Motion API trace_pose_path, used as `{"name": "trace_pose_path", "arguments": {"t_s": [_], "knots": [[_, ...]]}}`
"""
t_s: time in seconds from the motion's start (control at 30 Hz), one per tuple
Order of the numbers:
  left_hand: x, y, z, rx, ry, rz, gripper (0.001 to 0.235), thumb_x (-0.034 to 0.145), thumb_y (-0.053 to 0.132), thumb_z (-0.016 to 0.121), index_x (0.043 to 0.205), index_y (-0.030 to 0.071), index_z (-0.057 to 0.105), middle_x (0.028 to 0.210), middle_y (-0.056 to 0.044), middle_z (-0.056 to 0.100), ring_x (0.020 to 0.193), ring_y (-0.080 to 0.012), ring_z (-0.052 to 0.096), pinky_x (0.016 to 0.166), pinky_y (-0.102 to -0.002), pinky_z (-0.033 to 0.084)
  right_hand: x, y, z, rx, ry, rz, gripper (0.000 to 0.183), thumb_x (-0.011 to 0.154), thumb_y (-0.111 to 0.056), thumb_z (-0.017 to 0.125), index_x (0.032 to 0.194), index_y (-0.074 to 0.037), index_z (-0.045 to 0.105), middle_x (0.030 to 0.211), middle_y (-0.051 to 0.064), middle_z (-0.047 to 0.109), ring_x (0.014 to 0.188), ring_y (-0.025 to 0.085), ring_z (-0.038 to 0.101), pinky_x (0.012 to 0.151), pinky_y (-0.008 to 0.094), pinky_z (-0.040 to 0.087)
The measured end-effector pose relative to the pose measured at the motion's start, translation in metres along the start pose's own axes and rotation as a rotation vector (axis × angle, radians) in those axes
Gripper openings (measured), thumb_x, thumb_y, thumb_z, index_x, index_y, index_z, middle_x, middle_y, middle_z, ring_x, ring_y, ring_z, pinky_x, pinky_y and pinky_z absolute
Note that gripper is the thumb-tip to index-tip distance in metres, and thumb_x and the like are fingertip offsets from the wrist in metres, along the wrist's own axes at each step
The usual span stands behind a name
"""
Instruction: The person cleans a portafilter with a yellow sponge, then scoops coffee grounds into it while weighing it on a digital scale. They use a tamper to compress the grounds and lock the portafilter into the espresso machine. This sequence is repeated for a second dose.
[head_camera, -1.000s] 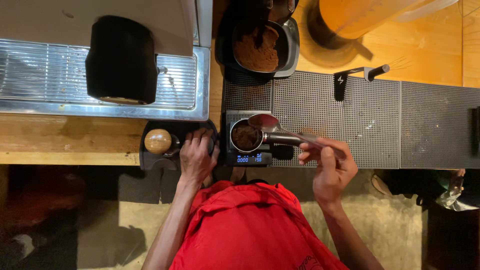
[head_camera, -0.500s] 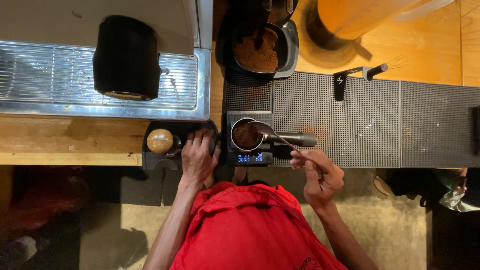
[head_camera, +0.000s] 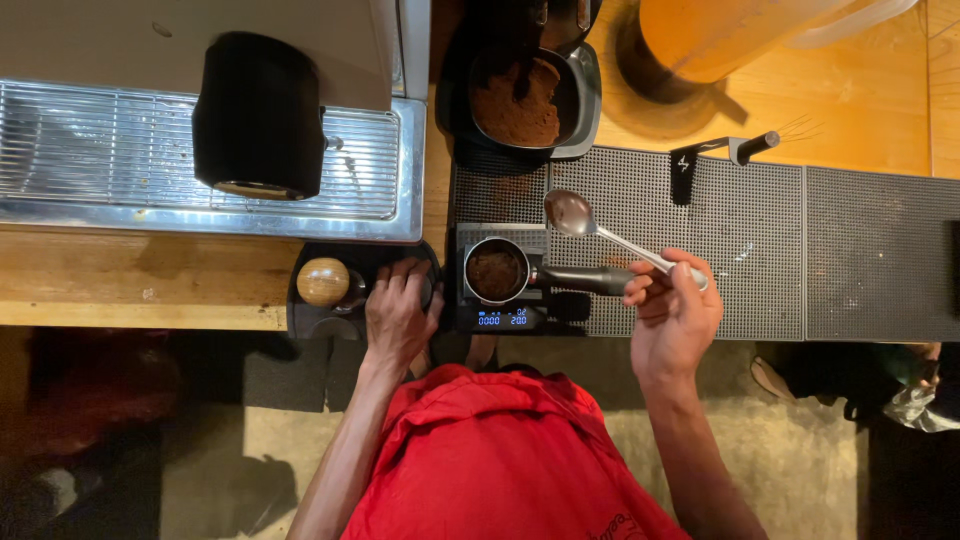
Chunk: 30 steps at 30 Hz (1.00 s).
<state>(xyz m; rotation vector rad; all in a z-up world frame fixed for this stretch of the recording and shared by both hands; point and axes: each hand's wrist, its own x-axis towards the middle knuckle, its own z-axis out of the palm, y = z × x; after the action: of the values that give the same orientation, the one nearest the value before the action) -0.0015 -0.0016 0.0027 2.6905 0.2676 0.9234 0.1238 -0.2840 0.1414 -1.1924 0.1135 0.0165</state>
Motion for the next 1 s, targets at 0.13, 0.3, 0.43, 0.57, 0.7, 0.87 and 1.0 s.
{"name": "trace_pose_path", "arguments": {"t_s": [0.13,0.3,0.43,0.57,0.7,0.87,1.0], "knots": [[-0.002,-0.002,0.003,0.007,0.0,0.004,0.034,0.084,0.03,0.076,0.111,0.011,0.071,0.108,-0.009,0.065,0.092,-0.0289,0.067,0.075,-0.037,0.057,0.011,-0.007,-0.001,0.022,-0.012,-0.002,0.02,0.108,-0.02,0.056,0.118,-0.004,0.06,0.093,0.029,0.073,0.069,0.025,0.076,0.057,0.028,0.065],[-0.001,-0.002,0.003,-0.008,0.006,0.005,0.033,0.083,0.028,0.076,0.111,0.01,0.072,0.108,-0.009,0.065,0.091,-0.029,0.066,0.076,-0.037,0.056,0.064,0.006,0.014,-0.028,0.011,0.152,0.02,0.11,-0.021,0.049,0.12,-0.008,0.061,0.094,0.023,0.074,0.073,0.021,0.074,0.06,0.025,0.064],[0.004,-0.001,0.003,-0.007,0.012,0.009,0.033,0.082,0.028,0.077,0.109,0.01,0.072,0.106,-0.009,0.065,0.088,-0.029,0.065,0.075,-0.037,0.056,0.125,0.031,0.047,-0.076,-0.049,0.178,0.019,0.109,-0.019,0.045,0.117,-0.009,0.06,0.095,0.02,0.076,0.076,0.019,0.076,0.063,0.026,0.065],[-0.001,0.002,0.001,0.003,0.017,-0.007,0.032,0.087,0.028,0.074,0.112,0.009,0.07,0.108,-0.011,0.064,0.09,-0.03,0.065,0.078,-0.037,0.056,0.146,0.039,0.063,-0.221,-0.207,0.264,0.019,0.108,-0.017,0.05,0.122,-0.006,0.056,0.099,0.021,0.077,0.081,0.021,0.08,0.068,0.031,0.069],[-0.004,0.003,0.0,-0.006,-0.043,-0.079,0.043,0.085,0.031,0.08,0.12,0.01,0.069,0.113,-0.011,0.062,0.095,-0.0308,0.064,0.081,-0.038,0.056,0.123,0.013,0.044,-0.908,-0.496,-0.054,0.053,0.106,-0.024,0.07,0.143,0.006,0.048,0.121,0.029,0.067,0.104,0.035,0.073,0.083,0.045,0.062],[-0.004,-0.011,-0.01,0.028,-0.183,-0.032,0.045,0.091,0.033,0.076,0.127,0.008,0.065,0.115,-0.015,0.06,0.099,-0.0378,0.065,0.075,-0.043,0.059,0.058,-0.045,0.06,-1.497,-0.95,0.051,0.057,0.089,-0.033,0.075,0.138,-0.005,0.064,0.127,0.02,0.07,0.124,0.038,0.067,0.104,0.052,0.054],[0.011,-0.002,-0.027,0.161,-0.286,0.026,0.053,0.089,0.036,0.077,0.13,0.006,0.064,0.119,-0.018,0.06,0.106,-0.0381,0.066,0.069,-0.044,0.06,0.067,0.008,0.028,-1.652,-1.226,-0.018,0.027,0.087,-0.04,0.074,0.102,-0.017,0.07,0.08,0.01,0.077,0.085,0.033,0.077,0.084,0.045,0.06]]}}
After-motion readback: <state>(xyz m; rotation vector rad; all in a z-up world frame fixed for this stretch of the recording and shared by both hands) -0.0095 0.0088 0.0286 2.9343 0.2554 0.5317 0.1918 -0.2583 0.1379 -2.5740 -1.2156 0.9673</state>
